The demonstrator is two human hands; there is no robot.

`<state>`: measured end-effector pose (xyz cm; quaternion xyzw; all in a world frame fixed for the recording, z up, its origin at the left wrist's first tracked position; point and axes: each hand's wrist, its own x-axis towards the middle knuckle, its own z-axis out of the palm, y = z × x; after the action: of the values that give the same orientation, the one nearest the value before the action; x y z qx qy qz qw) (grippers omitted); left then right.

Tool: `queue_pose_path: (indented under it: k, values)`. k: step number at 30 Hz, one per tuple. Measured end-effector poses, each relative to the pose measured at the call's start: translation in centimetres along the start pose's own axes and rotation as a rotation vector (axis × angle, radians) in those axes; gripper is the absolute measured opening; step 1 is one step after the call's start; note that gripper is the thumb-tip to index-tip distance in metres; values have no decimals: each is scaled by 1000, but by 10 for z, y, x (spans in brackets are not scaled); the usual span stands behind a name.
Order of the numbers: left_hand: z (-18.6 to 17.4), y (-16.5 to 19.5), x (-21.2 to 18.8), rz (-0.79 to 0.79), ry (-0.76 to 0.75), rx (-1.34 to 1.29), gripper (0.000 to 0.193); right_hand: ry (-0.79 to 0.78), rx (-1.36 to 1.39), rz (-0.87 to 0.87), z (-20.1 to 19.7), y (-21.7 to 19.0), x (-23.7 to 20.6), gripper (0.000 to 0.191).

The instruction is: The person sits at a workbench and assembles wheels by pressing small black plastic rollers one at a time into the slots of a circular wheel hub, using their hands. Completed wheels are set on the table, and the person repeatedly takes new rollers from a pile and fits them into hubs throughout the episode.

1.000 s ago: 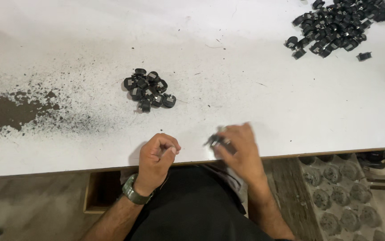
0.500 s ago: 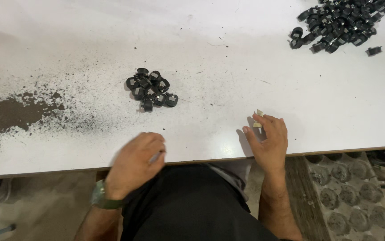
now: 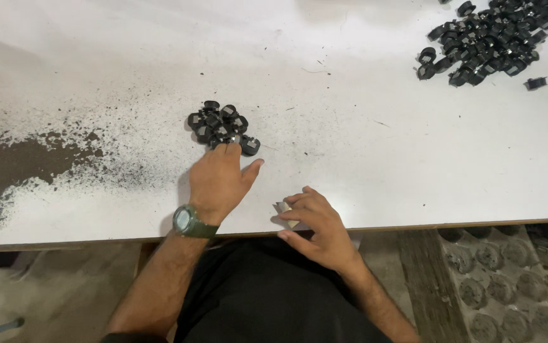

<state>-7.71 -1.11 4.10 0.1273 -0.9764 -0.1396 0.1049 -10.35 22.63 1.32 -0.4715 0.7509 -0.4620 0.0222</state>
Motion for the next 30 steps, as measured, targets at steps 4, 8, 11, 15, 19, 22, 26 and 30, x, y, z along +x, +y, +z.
queue_pose_path:
  k: [4, 8, 11, 15, 19, 22, 26, 30]
  values:
    - [11, 6, 21, 0, 67, 40, 51, 79, 136, 16, -6, 10, -7, 20]
    - [14, 3, 28, 73, 105, -80, 42, 123, 180, 48, -3, 15, -11, 17]
    - [10, 2, 18, 127, 65, -144, 39, 162, 188, 56, 0, 17, -11, 15]
    - [3, 14, -13, 54, -71, -325, 35, 290, 180, 84, 3, 16, -12, 13]
    - [1, 27, -46, 148, -4, -431, 33, 316, 44, 93, 4, 9, -10, 19]
    - [6, 33, -61, 171, 89, -466, 32, 230, -147, 62, 4, 1, -5, 32]
    - [15, 35, -68, 194, 204, -438, 28, 89, -353, 31, 10, -6, 4, 47]
    - [19, 35, -71, 189, 215, -439, 26, 124, -433, 40, 18, -4, 3, 40]
